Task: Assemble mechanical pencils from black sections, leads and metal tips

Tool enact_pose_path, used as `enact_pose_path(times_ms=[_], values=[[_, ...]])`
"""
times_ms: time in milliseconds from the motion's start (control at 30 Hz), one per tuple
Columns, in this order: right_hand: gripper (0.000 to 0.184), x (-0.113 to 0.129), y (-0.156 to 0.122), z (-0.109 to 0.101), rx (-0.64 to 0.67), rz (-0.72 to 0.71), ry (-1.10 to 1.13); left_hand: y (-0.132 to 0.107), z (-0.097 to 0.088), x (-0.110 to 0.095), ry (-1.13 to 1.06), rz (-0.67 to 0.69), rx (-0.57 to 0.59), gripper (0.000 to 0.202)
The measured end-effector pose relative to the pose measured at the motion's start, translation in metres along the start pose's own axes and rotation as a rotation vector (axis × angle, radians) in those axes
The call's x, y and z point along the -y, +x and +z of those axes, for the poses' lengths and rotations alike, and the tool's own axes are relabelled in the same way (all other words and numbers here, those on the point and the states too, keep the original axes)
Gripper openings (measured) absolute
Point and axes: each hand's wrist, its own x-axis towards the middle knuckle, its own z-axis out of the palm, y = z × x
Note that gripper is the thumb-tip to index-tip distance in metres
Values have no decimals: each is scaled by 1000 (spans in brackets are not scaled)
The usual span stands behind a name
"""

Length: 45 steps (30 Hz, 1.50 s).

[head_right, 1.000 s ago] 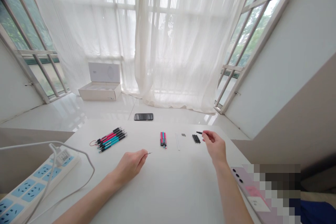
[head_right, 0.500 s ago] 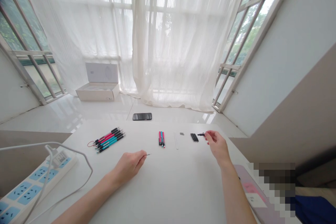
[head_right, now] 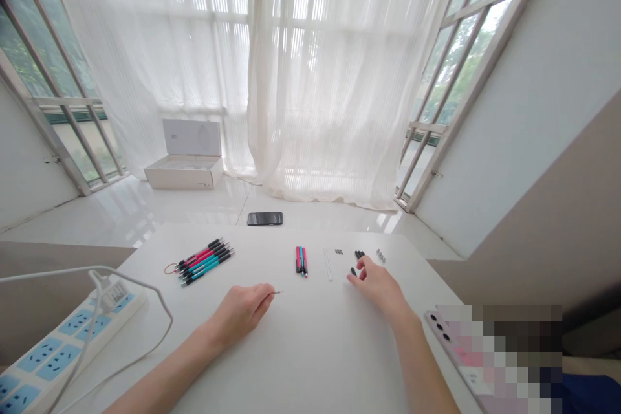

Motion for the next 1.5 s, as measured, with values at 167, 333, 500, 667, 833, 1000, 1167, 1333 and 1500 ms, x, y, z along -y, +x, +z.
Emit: enact_pose_path(times_ms=[167, 333, 500, 667, 833, 1000, 1167, 1333, 1500], values=[[5, 3, -3, 0, 36, -21, -50, 0, 2, 0, 10, 7, 4, 21], [6, 17, -4, 1, -120, 65, -118, 0, 3, 1, 4, 9, 3, 21], [7, 20, 0, 6, -264, 128, -222, 0, 2, 1, 12, 14, 6, 22], [7, 17, 5, 12, -323, 119, -260, 0, 1, 0, 10, 9, 11, 21], [10, 16, 8, 17, -334, 126, -267, 0, 2, 0, -2, 7, 15, 21], [11, 15, 10, 19, -331, 134, -286, 0, 2, 0, -2, 11, 5, 22], [14, 14, 10, 21, -346, 96, -278, 0, 2, 0, -1, 12, -3, 23], [20, 13, 10, 25, -368, 20, -237, 0, 2, 0, -1, 19, 1, 23], [23, 16, 9, 22, -386, 22, -161, 0, 2, 0, 6, 13, 3, 23]])
